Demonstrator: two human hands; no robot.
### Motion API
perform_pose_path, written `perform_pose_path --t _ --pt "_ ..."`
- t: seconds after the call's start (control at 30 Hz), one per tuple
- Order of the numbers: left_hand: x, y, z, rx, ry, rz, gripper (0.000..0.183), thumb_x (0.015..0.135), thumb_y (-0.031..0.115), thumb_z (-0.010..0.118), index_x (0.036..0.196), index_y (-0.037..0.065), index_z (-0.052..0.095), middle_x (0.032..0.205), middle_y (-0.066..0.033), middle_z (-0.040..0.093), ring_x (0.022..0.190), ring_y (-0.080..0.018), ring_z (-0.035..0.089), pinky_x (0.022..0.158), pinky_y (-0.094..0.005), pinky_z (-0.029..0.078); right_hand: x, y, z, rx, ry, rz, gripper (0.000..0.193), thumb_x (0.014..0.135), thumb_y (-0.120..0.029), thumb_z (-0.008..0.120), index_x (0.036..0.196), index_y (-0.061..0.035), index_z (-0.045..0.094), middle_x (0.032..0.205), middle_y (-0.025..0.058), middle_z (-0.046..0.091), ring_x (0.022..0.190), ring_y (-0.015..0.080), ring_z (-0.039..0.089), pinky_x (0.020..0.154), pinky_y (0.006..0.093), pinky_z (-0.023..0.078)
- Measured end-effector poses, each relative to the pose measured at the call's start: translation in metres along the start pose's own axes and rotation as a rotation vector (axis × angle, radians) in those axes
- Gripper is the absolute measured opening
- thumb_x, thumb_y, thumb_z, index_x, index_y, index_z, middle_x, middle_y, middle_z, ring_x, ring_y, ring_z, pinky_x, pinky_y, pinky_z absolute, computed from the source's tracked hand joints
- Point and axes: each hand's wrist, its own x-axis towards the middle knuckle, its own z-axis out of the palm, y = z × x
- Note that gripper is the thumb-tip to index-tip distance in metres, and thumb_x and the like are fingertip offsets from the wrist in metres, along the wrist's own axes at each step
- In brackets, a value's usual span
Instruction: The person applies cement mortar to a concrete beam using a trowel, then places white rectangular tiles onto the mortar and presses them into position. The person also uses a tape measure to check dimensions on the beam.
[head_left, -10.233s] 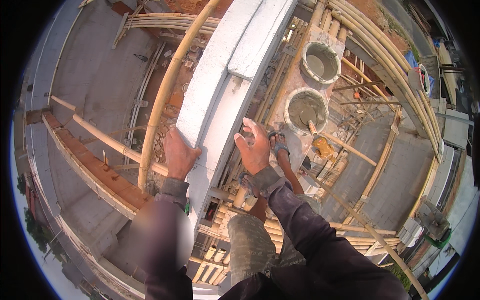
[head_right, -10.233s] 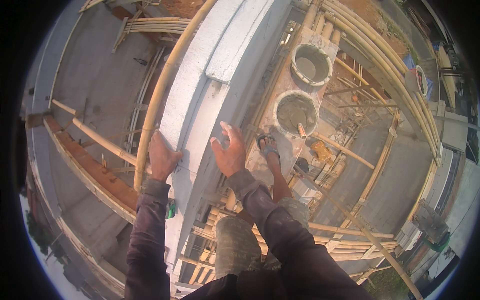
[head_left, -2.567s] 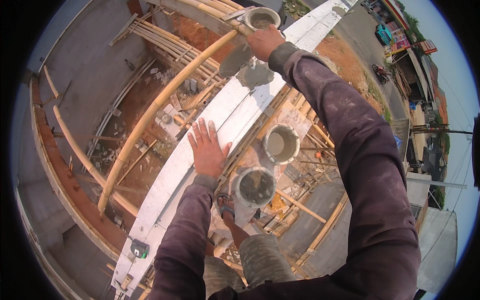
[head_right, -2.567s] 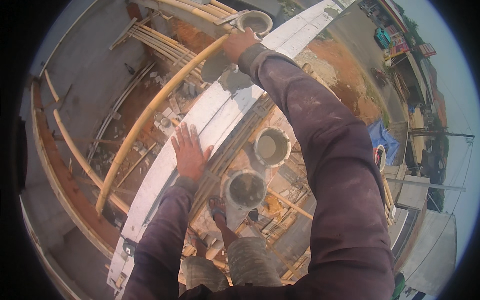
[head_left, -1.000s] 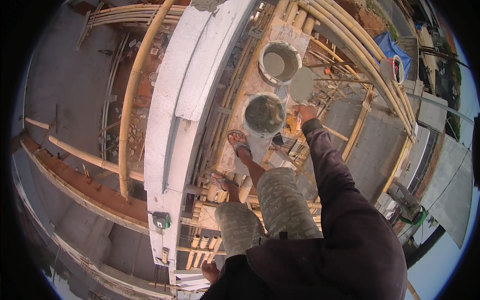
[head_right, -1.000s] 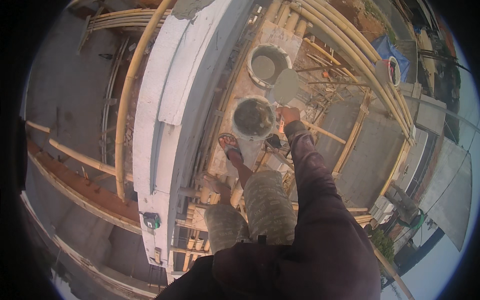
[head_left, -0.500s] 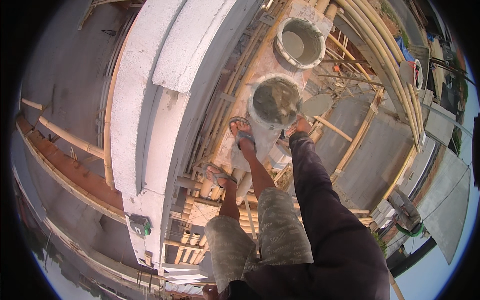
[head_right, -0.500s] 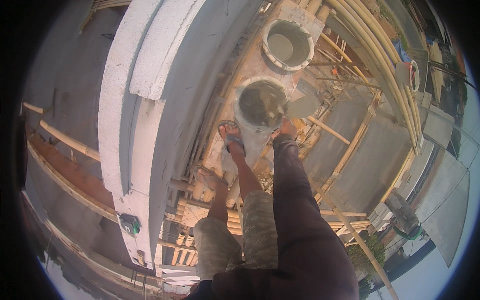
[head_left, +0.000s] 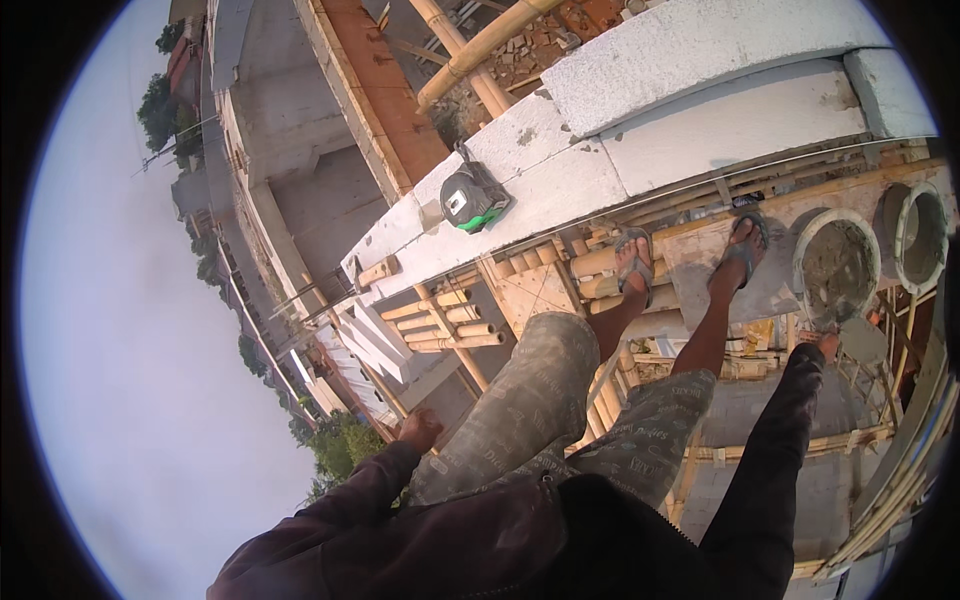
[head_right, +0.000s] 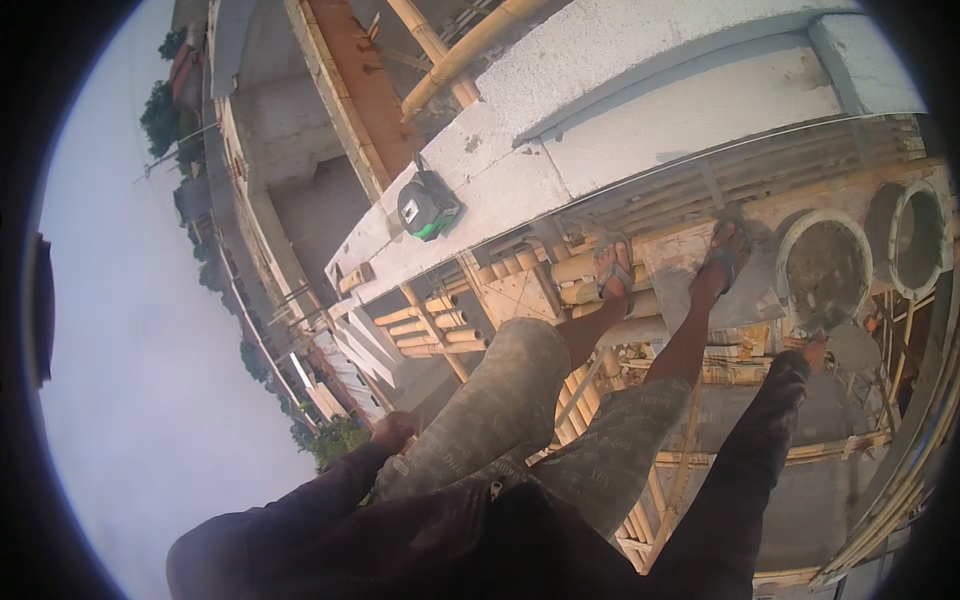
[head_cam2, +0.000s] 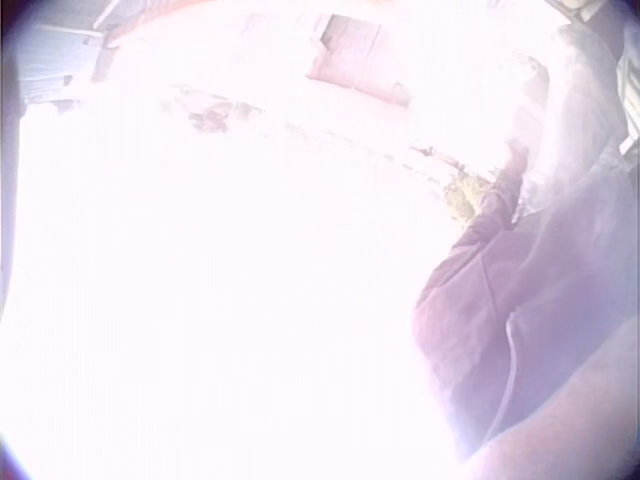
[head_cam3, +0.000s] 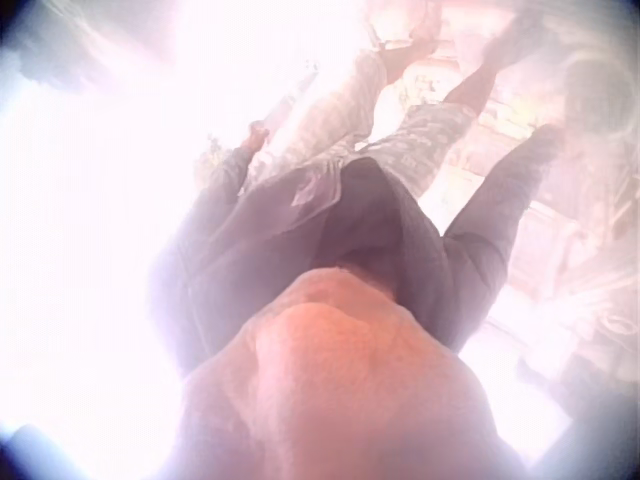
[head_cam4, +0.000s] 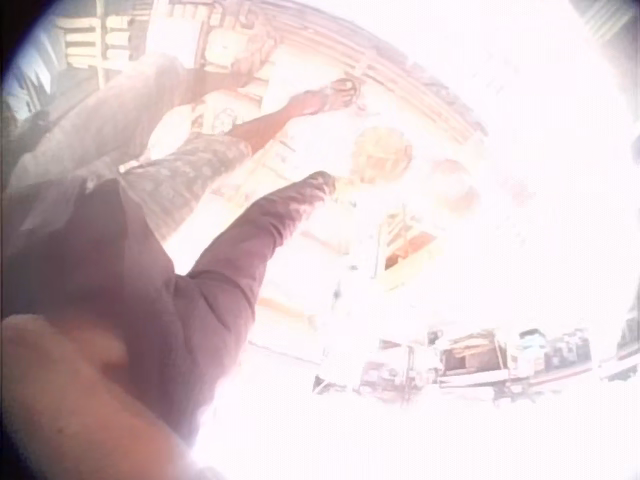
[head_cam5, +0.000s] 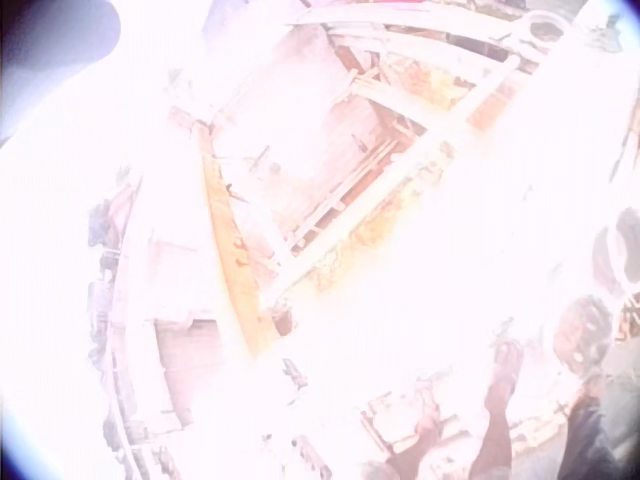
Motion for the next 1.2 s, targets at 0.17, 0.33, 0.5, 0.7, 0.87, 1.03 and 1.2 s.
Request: perform_pose_path --t 0.17,0.33,0.5,0.7,0.87,1.03,1.2 --pt "0.015 -0.025 0.024 0.05 0.012 0.026 0.034 0.077 0.026 0.067 0.101 0.001 0.068 0.089 -0.022 0.069 0.089 -0.0365 0.067 0.079 -0.0448 0.053 -0.049 -0.123 -0.03 0.86 0.039 0.167 0.043 0.092 -0.027 0.052 0.121 0.005 0.056 0.115 0.0214 0.061 0.1 0.0326 0.063 0.083 0.0442 0.055" --pt "0.025 0.062 -0.011 -0.287 0.151 0.077 0.027 0.078 0.025 0.065 0.093 0.003 0.066 0.088 -0.0218 0.068 0.086 -0.0383 0.067 0.077 -0.0465 0.052 -0.207 -0.277 -0.045 0.954 -0.009 0.027 0.029 0.09 -0.022 0.065 0.105 0.0012 0.056 0.094 0.0136 0.059 0.08 0.0254 0.059 0.073 0.0426 0.053" --pt "0.013 0.186 -0.076 -0.659 0.219 0.379 0.025 0.085 0.025 0.065 0.092 0.001 0.064 0.089 -0.0208 0.068 0.087 -0.0363 0.067 0.075 -0.0444 0.051 -0.438 -0.374 -0.133 0.897 -0.201 -0.307 0.02 0.095 -0.023 0.061 0.099 -0.0028 0.059 0.08 0.005 0.056 0.068 0.0158 0.054 0.063 0.0307 0.049" --pt "-0.043 0.285 -0.112 -0.858 0.406 0.767 0.022 0.085 0.018 0.066 0.098 0.0 0.065 0.085 -0.016 0.067 0.082 -0.0269 0.065 0.076 -0.0373 0.05 -0.618 -0.45 -0.239 0.805 -0.607 -0.542 0.019 0.095 -0.025 0.062 0.096 -0.0067 0.057 0.078 0.0015 0.052 0.072 0.0142 0.049 0.065 0.0303 0.042" --pt "-0.054 0.251 -0.088 -1.035 0.496 0.415 0.023 0.08 0.012 0.067 0.101 0.003 0.066 0.09 -0.0191 0.069 0.087 -0.032 0.067 0.077 -0.0388 0.051 -0.669 -0.527 -0.238 0.561 -0.841 -0.532 0.021 0.094 -0.03 0.063 0.094 -0.0102 0.056 0.089 0.0013 0.054 0.078 0.0142 0.05 0.069 0.0316 0.042" --pt "-0.078 0.186 0.024 -1.202 0.508 -0.173 0.018 0.076 0.005 0.064 0.094 0.002 0.066 0.087 -0.0169 0.07 0.08 -0.0298 0.069 0.068 -0.0394 0.052 -0.701 -0.597 -0.197 0.318 -1.089 -0.656 0.02 0.094 -0.025 0.061 0.091 -0.007 0.054 0.081 0.0006 0.05 0.074 0.0142 0.049 0.068 0.0317 0.042" --pt "-0.114 0.187 0.193 -1.543 0.457 -0.587 0.014 0.082 0.016 0.064 0.078 0.003 0.07 0.083 -0.0139 0.071 0.063 -0.022 0.066 0.056 -0.0377 0.051 -0.766 -0.64 -0.143 0.038 -1.25 -0.801 0.021 0.096 -0.024 0.06 0.085 -0.0085 0.052 0.074 0.0002 0.048 0.066 0.0142 0.047 0.065 0.0309 0.041"
